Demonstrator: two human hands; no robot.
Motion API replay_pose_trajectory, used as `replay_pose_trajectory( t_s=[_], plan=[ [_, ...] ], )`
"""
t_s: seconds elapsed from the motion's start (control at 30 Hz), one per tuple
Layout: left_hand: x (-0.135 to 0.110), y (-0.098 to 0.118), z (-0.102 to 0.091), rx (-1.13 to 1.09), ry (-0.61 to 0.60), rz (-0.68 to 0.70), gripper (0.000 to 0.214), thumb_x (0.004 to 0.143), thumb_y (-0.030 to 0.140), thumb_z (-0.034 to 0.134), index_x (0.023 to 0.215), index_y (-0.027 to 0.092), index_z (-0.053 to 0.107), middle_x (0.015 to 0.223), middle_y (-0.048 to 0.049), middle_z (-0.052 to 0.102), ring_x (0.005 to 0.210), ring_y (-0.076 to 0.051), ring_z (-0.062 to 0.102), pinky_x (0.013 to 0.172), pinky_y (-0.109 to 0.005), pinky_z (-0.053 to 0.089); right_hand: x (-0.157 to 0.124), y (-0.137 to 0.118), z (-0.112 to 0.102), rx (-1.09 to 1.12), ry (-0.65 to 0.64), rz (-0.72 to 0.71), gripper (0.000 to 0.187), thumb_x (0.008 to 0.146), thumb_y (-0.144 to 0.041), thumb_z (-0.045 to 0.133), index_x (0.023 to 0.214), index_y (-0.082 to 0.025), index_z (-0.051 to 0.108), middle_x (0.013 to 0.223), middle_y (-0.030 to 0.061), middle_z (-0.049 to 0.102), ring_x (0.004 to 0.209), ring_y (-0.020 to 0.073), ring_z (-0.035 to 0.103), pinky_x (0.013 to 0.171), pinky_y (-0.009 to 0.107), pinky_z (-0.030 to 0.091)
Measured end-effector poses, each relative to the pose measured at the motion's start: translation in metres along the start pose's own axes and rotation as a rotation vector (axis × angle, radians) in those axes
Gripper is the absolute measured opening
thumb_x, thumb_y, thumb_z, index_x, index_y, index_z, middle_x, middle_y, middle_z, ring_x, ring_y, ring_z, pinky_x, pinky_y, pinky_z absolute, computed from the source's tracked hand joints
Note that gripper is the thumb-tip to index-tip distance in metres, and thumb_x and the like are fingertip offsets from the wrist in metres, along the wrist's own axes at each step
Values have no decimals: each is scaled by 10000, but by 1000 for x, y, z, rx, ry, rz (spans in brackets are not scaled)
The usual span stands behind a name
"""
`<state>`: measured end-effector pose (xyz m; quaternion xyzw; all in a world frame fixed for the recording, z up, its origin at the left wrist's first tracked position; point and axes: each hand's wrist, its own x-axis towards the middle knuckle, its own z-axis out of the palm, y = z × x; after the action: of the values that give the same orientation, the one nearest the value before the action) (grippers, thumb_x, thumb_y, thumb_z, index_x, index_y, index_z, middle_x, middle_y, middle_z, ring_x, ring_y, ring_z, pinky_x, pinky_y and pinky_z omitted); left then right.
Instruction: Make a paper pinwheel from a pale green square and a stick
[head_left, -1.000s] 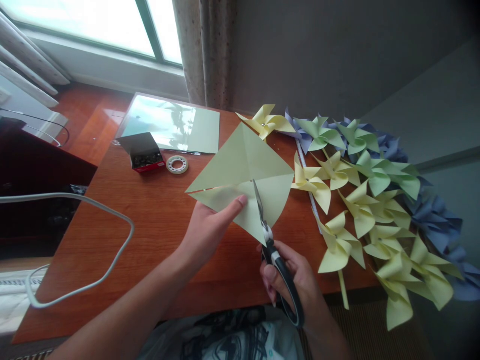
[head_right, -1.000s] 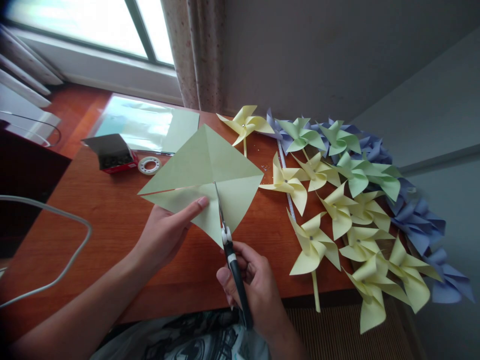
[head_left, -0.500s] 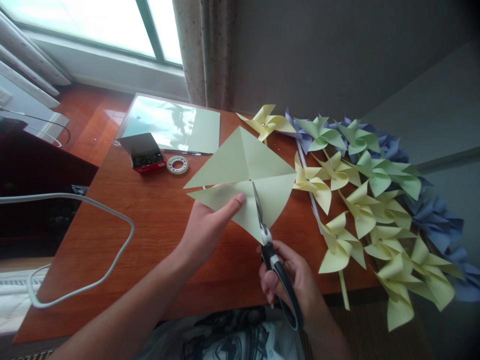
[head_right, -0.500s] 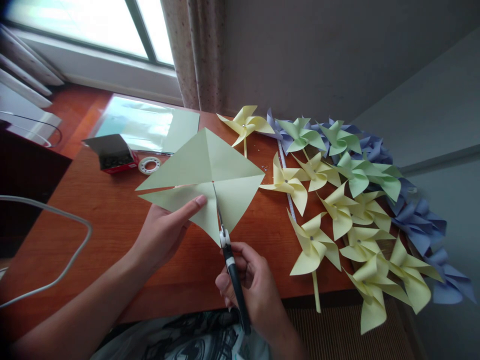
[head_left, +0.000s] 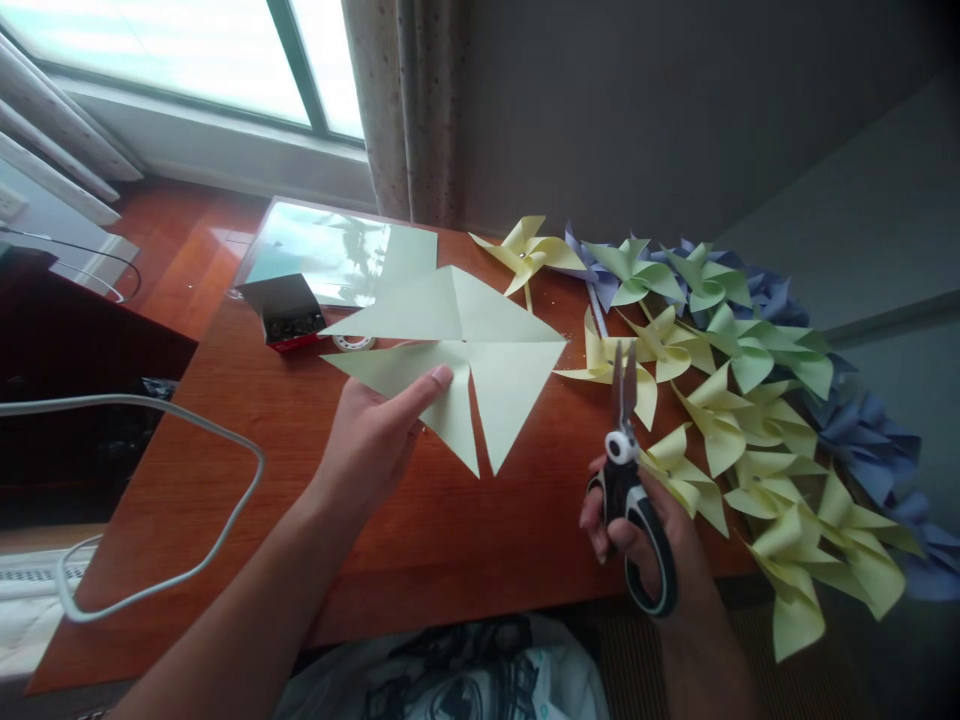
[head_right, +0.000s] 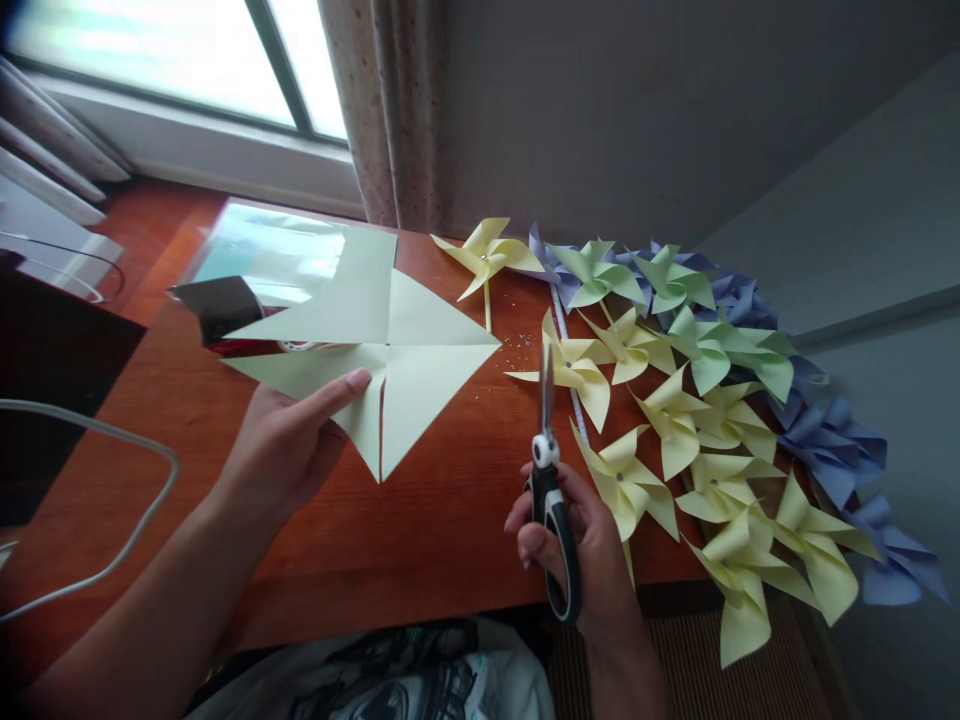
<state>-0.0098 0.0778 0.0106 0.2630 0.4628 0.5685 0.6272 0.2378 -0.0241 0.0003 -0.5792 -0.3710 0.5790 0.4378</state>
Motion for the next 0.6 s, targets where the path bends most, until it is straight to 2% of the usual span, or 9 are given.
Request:
replay_pose_trajectory(
  t_s=[0.07,0.17,0.27,0.37,0.47,0.53,0.6],
  plan=[
    [-2,-1,0,16,-66,-58,342,752,268,859,1069,181,762,1055,-96,788,968,-279,746,791,-334,615,10,-7,-3,4,61,-86,494,790,-521,808,1122,-216,606,792,51,726,530,139,558,479,270,448],
    [-4,-3,-3,60,-172,-127,397,723,286,878,1087,168,769,1041,-116,797,956,-321,756,806,-380,624,26,-17,-5,-9,127,-130,470,807,-539,782,1109,-218,620,817,67,731,601,184,604,486,292,451],
    [-5,-4,-8,114,-292,-197,355,734,293,870,1058,179,783,991,-109,805,915,-311,766,779,-360,620,37,-23,-6,14,152,-165,467,812,-591,751,1084,-223,658,745,23,662,548,155,540,471,285,415],
    [-6,-4,-12,164,-376,-256,303,751,300,857,1029,201,789,934,-88,809,857,-288,771,717,-326,606,43,-28,-7,4,136,-160,453,811,-577,757,1108,-242,690,850,35,671,608,153,548,502,284,419],
    [-6,-3,-12,197,-433,-312,315,729,317,874,1015,213,791,910,-78,811,847,-298,774,698,-328,602,45,-30,-3,-95,165,-202,375,759,-437,840,1062,-250,722,894,32,673,772,188,598,630,299,482],
    [-6,-2,-10,184,-448,-337,338,721,343,882,1019,211,790,924,-85,811,875,-315,775,722,-348,606,46,-28,3,-129,196,-225,338,733,-364,860,1022,-250,726,854,13,653,773,184,590,676,309,495],
    [-6,0,-7,123,-407,-328,379,735,446,856,1013,198,788,928,-108,808,902,-349,772,742,-390,609,48,-26,9,-117,229,-233,326,736,-339,847,1021,-250,715,865,14,651,784,193,601,703,326,511]
  ],
)
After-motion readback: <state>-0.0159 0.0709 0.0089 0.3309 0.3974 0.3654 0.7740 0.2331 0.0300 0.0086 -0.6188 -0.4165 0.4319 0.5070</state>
